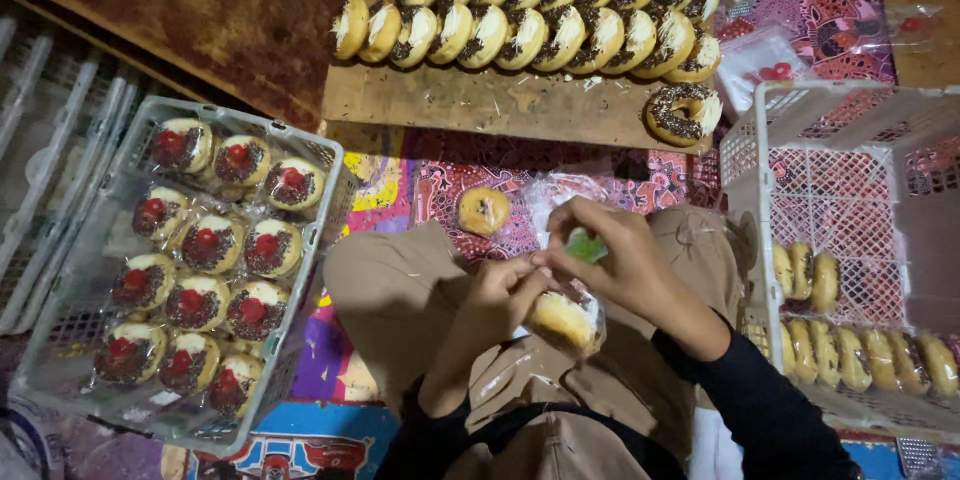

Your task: The person sits on a mat and repeatedly picks up donuts from a wooden board, places them into small plastic bags, and then puts the packaged donuts into a white plastic crate. The person handles both chocolate-sprinkled and plain donuts.

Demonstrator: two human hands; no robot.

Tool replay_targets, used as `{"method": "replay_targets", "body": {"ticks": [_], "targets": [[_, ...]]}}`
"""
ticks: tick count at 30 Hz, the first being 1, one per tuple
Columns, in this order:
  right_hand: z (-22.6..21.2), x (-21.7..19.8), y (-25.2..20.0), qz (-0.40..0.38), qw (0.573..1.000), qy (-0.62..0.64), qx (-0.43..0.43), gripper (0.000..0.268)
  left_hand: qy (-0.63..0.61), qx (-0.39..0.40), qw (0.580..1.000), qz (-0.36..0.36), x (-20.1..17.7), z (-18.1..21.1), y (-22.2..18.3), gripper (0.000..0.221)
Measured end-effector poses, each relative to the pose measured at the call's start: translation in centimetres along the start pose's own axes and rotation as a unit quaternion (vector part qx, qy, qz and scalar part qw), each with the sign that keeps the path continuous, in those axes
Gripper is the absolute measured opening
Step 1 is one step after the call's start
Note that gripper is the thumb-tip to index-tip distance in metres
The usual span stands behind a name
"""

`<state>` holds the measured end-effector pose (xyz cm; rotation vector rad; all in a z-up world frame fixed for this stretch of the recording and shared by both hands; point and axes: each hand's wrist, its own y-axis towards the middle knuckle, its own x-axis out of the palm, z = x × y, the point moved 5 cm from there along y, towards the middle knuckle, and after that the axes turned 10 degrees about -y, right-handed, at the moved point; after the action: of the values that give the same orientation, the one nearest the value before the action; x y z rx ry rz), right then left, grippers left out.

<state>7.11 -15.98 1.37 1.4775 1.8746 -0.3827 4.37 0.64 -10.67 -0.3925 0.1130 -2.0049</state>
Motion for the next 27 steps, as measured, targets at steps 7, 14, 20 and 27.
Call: {"method": "replay_targets", "body": {"ticks": [7, 14, 20, 27], "targets": [[-5.2, -1.5, 0.1, 0.023, 0.934, -0.223, -0.277, 0.034, 0.088, 0.097, 0.991, -0.031, 0.7, 3.5, -0.6, 0.017], [-1.5, 1.6, -0.3, -0.052, 0.930, -0.234, -0.279, 0.029, 0.388, 0.259, 0.883, -0.054, -0.4, 3.9, -0.9, 0.013], [15.4, 2.5, 2.3, 0.028, 0.949, -0.296, -0.107, 0.018, 0.371, 0.070, 0.916, 0.139, -6.0, 4.3, -2.3, 0.025], [12.0, 7.2, 0.2, 0.076, 0.963, -0.260, 0.001, 0.044, 0.164, 0.248, 0.906, 0.302, -4.7, 7.1, -2.8, 0.037]]}}
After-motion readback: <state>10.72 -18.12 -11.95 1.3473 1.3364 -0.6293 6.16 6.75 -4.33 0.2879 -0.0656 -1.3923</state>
